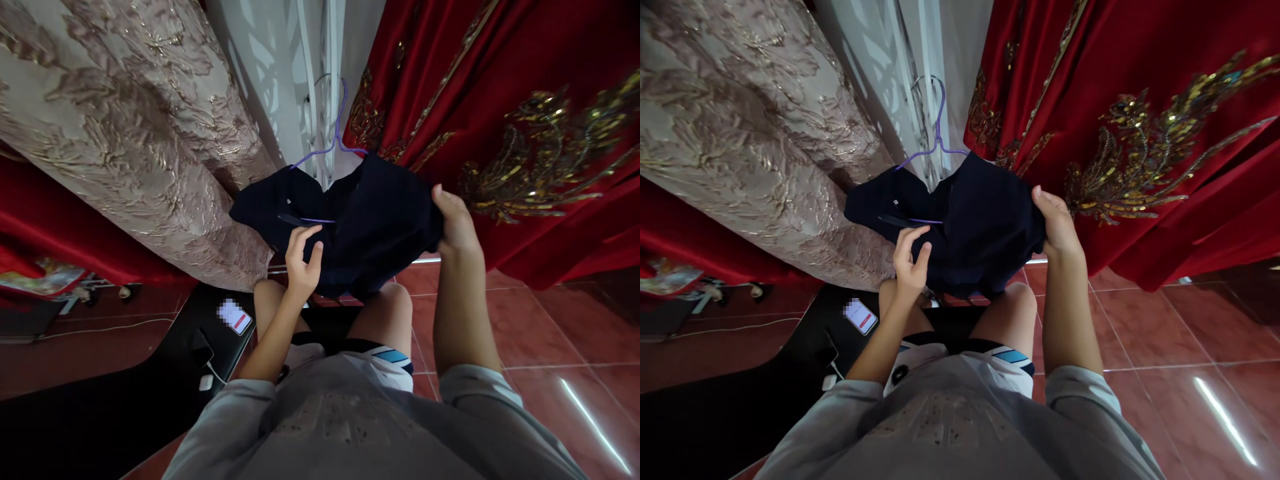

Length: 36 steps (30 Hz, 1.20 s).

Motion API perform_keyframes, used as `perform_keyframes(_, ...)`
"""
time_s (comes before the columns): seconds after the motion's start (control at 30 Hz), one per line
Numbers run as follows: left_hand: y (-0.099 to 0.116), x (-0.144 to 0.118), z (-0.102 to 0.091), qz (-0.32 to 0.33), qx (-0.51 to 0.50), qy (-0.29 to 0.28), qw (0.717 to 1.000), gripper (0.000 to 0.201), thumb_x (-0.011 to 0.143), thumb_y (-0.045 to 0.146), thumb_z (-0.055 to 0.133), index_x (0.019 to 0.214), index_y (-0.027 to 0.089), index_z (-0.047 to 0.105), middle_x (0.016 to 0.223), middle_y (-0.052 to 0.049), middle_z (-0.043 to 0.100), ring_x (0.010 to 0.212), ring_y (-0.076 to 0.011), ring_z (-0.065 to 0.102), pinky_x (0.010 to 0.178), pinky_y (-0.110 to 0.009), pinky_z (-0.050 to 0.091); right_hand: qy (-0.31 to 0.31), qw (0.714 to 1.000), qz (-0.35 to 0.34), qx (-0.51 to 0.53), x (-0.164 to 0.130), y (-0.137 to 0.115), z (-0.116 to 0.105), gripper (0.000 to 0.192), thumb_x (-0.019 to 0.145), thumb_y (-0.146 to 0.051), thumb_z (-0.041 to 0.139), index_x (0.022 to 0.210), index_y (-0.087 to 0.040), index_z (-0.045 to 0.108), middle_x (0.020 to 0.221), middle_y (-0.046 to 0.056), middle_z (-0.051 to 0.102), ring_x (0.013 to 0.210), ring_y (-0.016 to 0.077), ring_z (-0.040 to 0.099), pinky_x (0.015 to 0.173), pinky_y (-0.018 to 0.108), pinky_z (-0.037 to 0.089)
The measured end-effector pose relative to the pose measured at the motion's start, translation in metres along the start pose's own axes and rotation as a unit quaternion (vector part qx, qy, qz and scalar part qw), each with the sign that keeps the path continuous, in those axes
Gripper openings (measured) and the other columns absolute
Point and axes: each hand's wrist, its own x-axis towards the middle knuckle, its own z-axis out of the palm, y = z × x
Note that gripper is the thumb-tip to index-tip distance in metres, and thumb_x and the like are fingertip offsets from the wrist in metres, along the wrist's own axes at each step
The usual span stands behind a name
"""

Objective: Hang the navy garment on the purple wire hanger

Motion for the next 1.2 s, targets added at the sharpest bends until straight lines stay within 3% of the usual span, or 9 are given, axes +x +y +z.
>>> perform_keyframes(0.17, 0.006, -0.001, -0.004, 0.029, -0.001, -0.031, 0.999, 0.026, 0.108, 0.033, 0.051, 0.122, 0.022, 0.07, 0.124, -0.011, 0.068, 0.128, -0.026, 0.062, 0.113, -0.049, 0.049, 0.043, 0.99, -0.111, -0.08, 0.008, 0.001, -0.003, 0.035, 0.09, -0.057, 0.071, 0.092, -0.022, 0.07, 0.083, 0.0, 0.067, 0.08, 0.0155, 0.066, 0.086, 0.033, 0.057)
perform_keyframes(0.3, -0.012, 0.0, 0.004, -0.058, 0.058, -0.03, 0.996, 0.039, 0.102, 0.047, 0.062, 0.135, 0.026, 0.065, 0.141, -0.013, 0.053, 0.139, -0.0285, 0.049, 0.12, -0.052, 0.042, 0.13, 0.962, -0.175, -0.162, -0.001, 0.022, 0.003, 0.038, 0.092, -0.05, 0.066, 0.114, -0.02, 0.067, 0.103, 0.005, 0.068, 0.096, 0.0181, 0.066, 0.096, 0.039, 0.054)
perform_keyframes(0.5, -0.054, 0.014, 0.016, -0.157, 0.048, -0.016, 0.986, 0.06, 0.096, 0.054, 0.068, 0.151, 0.036, 0.051, 0.171, -0.01, 0.022, 0.162, -0.034, 0.018, 0.126, -0.059, 0.029, 0.317, 0.865, -0.28, -0.271, -0.055, 0.061, 0.035, 0.037, 0.092, -0.046, 0.069, 0.119, -0.023, 0.061, 0.124, 0.009, 0.061, 0.124, 0.0239, 0.058, 0.114, 0.048, 0.043)
perform_keyframes(0.57, -0.061, 0.023, 0.015, -0.181, -0.002, 0.002, 0.984, 0.055, 0.096, 0.052, 0.07, 0.146, 0.034, 0.056, 0.166, -0.01, 0.035, 0.158, -0.0332, 0.03, 0.124, -0.059, 0.035, 0.256, 0.905, -0.237, -0.242, -0.062, 0.071, 0.052, 0.029, 0.093, -0.047, 0.067, 0.105, -0.022, 0.063, 0.103, 0.006, 0.065, 0.102, 0.0194, 0.064, 0.098, 0.038, 0.05)
perform_keyframes(0.67, -0.055, 0.03, 0.009, -0.174, -0.104, 0.016, 0.979, 0.04, 0.099, 0.046, 0.068, 0.134, 0.028, 0.068, 0.144, -0.009, 0.062, 0.139, -0.0278, 0.057, 0.122, -0.053, 0.041, 0.027, 0.97, -0.067, -0.233, -0.05, 0.091, 0.079, 0.036, 0.094, -0.056, 0.063, 0.09, -0.02, 0.065, 0.076, 0.002, 0.066, 0.071, 0.0154, 0.063, 0.071, 0.028, 0.048)
perform_keyframes(0.77, -0.032, 0.022, 0.004, -0.16, -0.171, 0.016, 0.972, 0.03, 0.1, 0.043, 0.065, 0.123, 0.027, 0.075, 0.128, -0.007, 0.073, 0.125, -0.0249, 0.067, 0.117, -0.047, 0.049, -0.088, 0.946, 0.121, -0.287, -0.025, 0.118, 0.108, 0.049, 0.099, -0.06, 0.053, 0.077, -0.019, 0.067, 0.067, 0.005, 0.069, 0.066, 0.0168, 0.063, 0.069, 0.027, 0.044)
perform_keyframes(0.97, 0.004, -0.018, 0.002, -0.179, -0.218, 0.017, 0.959, 0.035, 0.099, 0.04, 0.064, 0.131, 0.027, 0.069, 0.137, -0.009, 0.068, 0.126, -0.0265, 0.068, 0.114, -0.047, 0.054, -0.059, 0.935, 0.209, -0.281, -0.02, 0.173, 0.139, 0.054, 0.1, -0.045, 0.049, 0.054, -0.02, 0.061, 0.057, 0.009, 0.065, 0.061, 0.0195, 0.061, 0.071, 0.03, 0.044)
perform_keyframes(1.1, -0.032, -0.035, -0.004, -0.208, -0.193, 0.055, 0.957, 0.026, 0.096, 0.03, 0.062, 0.122, 0.025, 0.059, 0.139, -0.011, 0.066, 0.128, -0.0257, 0.068, 0.113, -0.047, 0.053, -0.046, 0.953, 0.193, -0.23, -0.07, 0.188, 0.129, 0.053, 0.093, -0.051, 0.056, 0.05, -0.02, 0.055, 0.051, 0.005, 0.057, 0.053, 0.0154, 0.053, 0.063, 0.028, 0.042)
perform_keyframes(1.2, -0.068, -0.051, -0.001, -0.266, -0.129, -0.015, 0.955, 0.021, 0.09, 0.023, 0.062, 0.11, 0.021, 0.057, 0.112, -0.01, 0.075, 0.107, -0.0223, 0.076, 0.098, -0.041, 0.06, 0.004, 0.966, 0.155, -0.207, -0.104, 0.185, 0.121, 0.059, 0.09, -0.064, 0.056, 0.05, -0.022, 0.046, 0.05, 0.002, 0.051, 0.052, 0.0127, 0.045, 0.059, 0.028, 0.038)
